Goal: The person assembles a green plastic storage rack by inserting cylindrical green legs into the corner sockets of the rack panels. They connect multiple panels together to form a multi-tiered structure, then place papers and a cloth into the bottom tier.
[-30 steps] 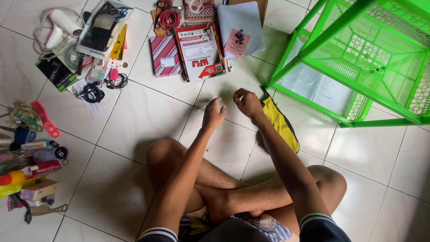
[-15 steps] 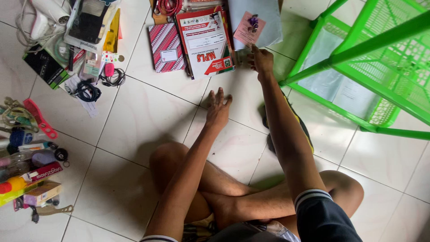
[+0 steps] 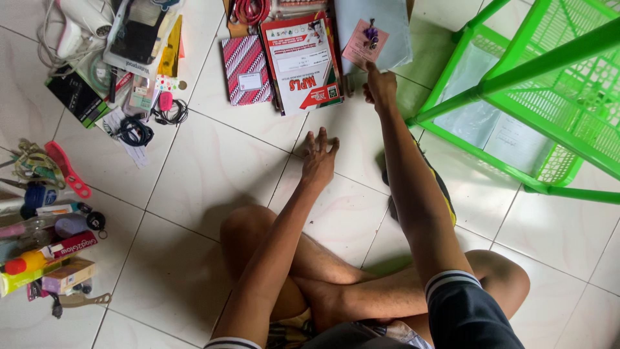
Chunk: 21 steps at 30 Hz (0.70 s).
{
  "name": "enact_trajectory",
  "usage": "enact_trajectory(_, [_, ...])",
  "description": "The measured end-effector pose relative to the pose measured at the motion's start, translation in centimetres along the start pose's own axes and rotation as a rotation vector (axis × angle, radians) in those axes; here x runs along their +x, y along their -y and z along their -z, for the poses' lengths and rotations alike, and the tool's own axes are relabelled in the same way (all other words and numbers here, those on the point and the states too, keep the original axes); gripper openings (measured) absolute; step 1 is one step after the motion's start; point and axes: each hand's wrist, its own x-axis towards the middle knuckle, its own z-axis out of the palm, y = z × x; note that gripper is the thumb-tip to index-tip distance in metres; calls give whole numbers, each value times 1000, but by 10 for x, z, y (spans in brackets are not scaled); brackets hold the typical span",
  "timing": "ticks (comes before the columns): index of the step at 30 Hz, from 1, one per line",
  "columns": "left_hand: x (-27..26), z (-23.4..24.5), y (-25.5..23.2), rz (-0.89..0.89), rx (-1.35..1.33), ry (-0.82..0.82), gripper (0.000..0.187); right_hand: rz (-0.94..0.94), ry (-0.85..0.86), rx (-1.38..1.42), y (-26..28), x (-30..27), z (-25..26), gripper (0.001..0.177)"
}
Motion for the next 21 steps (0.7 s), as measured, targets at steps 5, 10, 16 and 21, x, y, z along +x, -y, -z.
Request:
enact_trajectory(5, [-1,4,-2,33,0,50,74,109,90,59,-20,14,2,34])
enact_trajectory(10, [-1,-4,1,2,37,-22,74,252,-44,162,-23,17,6,22])
enact_trajectory(16, [-1,9,-2,39,-13,97,77,635,-273,-51,26,-4,14,25])
enact_trajectory(21, [-6,13,-4,37,8,70,76,543,-135,29,47,-39,27,24])
